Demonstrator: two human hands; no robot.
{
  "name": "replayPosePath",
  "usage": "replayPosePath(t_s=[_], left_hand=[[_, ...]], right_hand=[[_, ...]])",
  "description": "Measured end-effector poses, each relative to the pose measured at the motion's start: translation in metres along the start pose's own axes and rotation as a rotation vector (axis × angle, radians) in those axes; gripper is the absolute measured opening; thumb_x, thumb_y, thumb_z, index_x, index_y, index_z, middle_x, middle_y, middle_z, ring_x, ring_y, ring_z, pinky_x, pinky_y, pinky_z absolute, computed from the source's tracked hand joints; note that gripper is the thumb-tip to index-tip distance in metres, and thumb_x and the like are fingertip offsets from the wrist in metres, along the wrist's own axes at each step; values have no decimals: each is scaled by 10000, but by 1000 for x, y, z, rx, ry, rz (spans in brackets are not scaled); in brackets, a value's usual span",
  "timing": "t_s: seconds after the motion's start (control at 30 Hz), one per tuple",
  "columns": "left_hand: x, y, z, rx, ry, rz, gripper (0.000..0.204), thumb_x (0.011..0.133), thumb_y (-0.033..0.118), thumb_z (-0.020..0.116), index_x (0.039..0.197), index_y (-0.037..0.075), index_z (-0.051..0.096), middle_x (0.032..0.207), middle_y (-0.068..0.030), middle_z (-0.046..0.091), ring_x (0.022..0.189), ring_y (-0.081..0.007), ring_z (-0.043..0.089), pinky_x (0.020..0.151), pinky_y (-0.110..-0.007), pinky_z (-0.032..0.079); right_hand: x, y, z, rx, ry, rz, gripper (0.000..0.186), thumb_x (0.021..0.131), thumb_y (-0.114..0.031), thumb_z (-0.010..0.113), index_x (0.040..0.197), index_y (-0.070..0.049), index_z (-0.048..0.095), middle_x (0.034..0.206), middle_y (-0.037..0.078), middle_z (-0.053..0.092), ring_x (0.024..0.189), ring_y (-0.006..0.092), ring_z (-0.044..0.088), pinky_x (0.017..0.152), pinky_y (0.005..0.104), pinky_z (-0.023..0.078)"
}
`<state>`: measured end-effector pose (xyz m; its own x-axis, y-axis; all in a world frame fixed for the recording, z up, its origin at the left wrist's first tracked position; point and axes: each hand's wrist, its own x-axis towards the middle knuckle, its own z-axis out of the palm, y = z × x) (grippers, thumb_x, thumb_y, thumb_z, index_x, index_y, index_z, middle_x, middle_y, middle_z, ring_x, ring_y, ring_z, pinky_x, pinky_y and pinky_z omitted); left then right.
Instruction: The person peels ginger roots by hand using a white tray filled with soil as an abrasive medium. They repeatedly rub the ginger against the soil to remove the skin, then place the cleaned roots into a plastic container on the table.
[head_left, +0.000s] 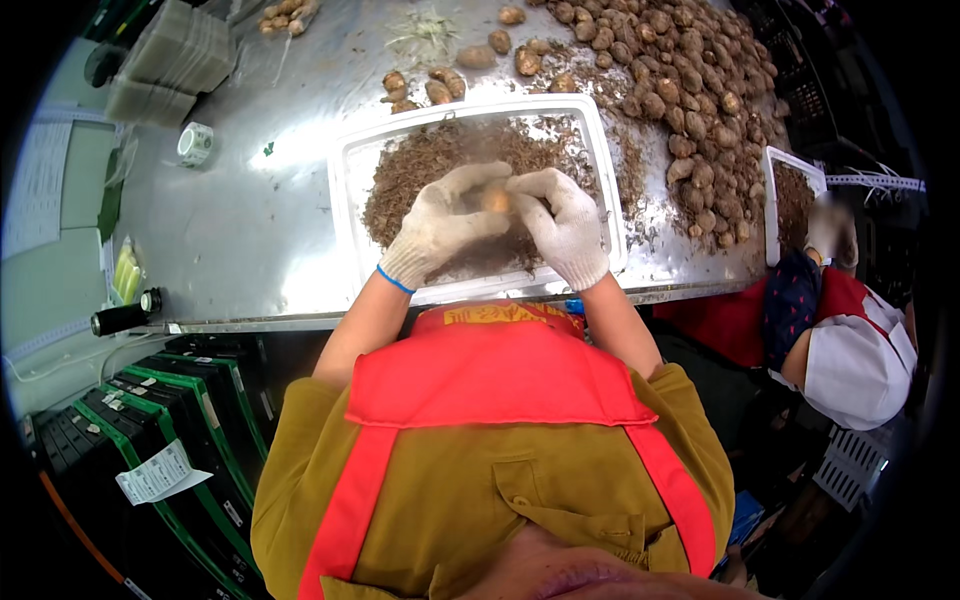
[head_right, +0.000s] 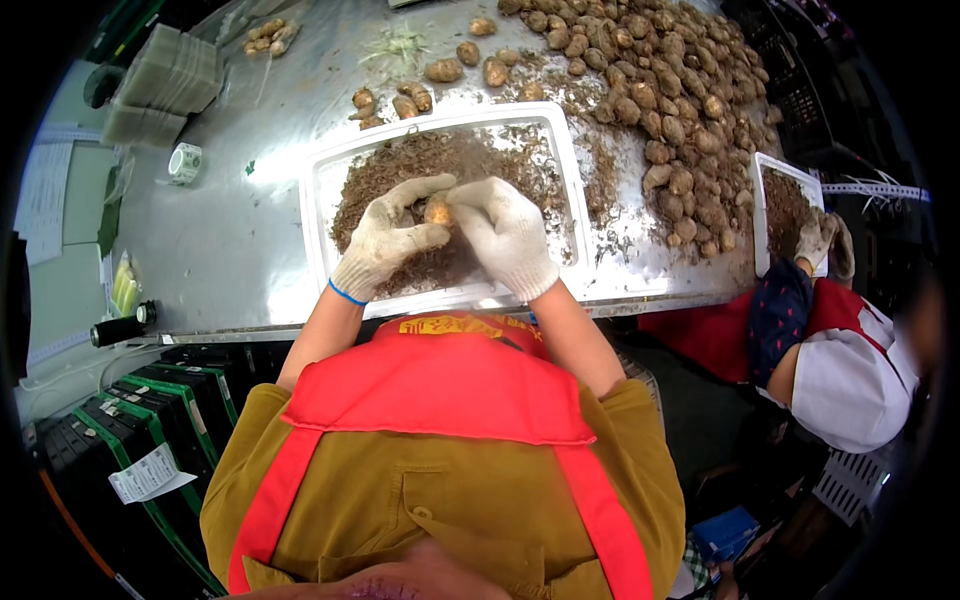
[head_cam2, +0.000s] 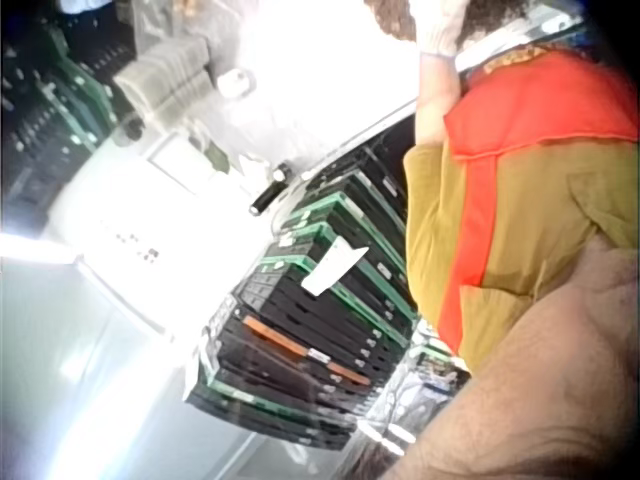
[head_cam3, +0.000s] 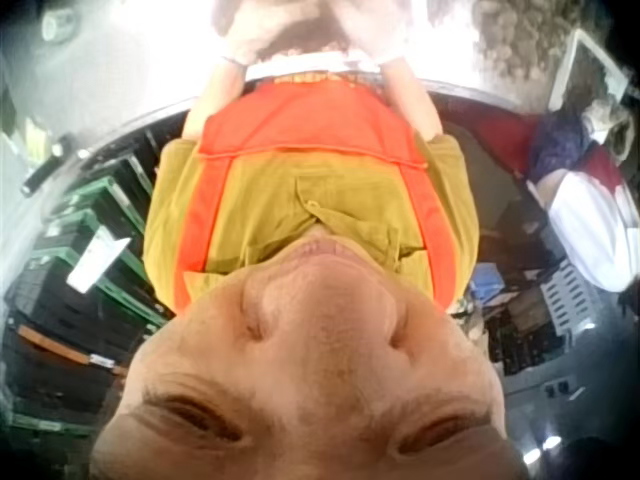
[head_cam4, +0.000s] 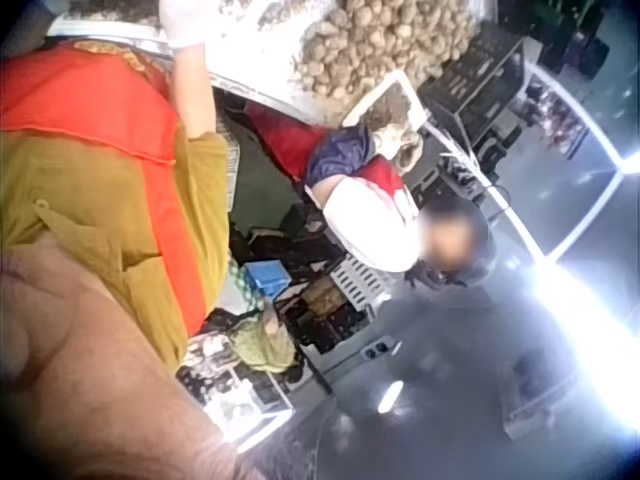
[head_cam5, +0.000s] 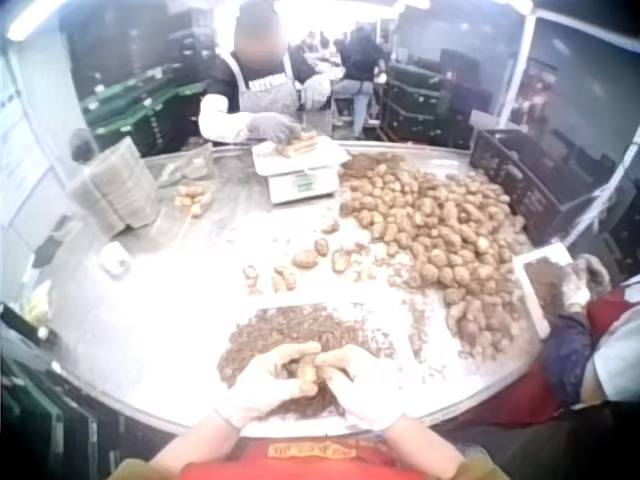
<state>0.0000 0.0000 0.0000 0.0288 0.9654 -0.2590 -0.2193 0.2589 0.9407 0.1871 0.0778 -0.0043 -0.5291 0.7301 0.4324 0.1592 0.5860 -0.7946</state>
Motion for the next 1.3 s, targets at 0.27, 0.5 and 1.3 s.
replayPosePath(t_s=[0.27, 0.5, 1.3], left_hand=[[1, 4, 8, -54, 28, 69, 728, 749, 134, 866, 1397, -5, 564, 1393, -120, 581, 1244, -198, 561, 1035, -313, 494], [0, -5, 7, -101, 22, 60, 704, 783, 82, 844, 1406, -27, 535, 1359, -132, 581, 1233, -209, 572, 1038, -329, 498], [-1, -14, 6, -458, -68, 47, 711, 822, 91, 810, 1429, -38, 463, 1293, -159, 607, 1096, -222, 655, 888, -359, 613]], right_hand=[[10, 30, -20, 16, -19, 336, 222, 964, -108, 597, 1139, -23, 705, 1124, 126, 713, 1000, 206, 687, 888, 324, 547], [-3, -2, -3, 51, -29, 65, 167, 951, -157, 642, 1053, -65, 736, 967, 98, 724, 873, 233, 713, 802, 322, 570], [6, 9, -12, 66, 32, 232, 160, 958, -123, 633, 1067, -48, 723, 1024, 103, 740, 878, 195, 712, 804, 322, 580]])
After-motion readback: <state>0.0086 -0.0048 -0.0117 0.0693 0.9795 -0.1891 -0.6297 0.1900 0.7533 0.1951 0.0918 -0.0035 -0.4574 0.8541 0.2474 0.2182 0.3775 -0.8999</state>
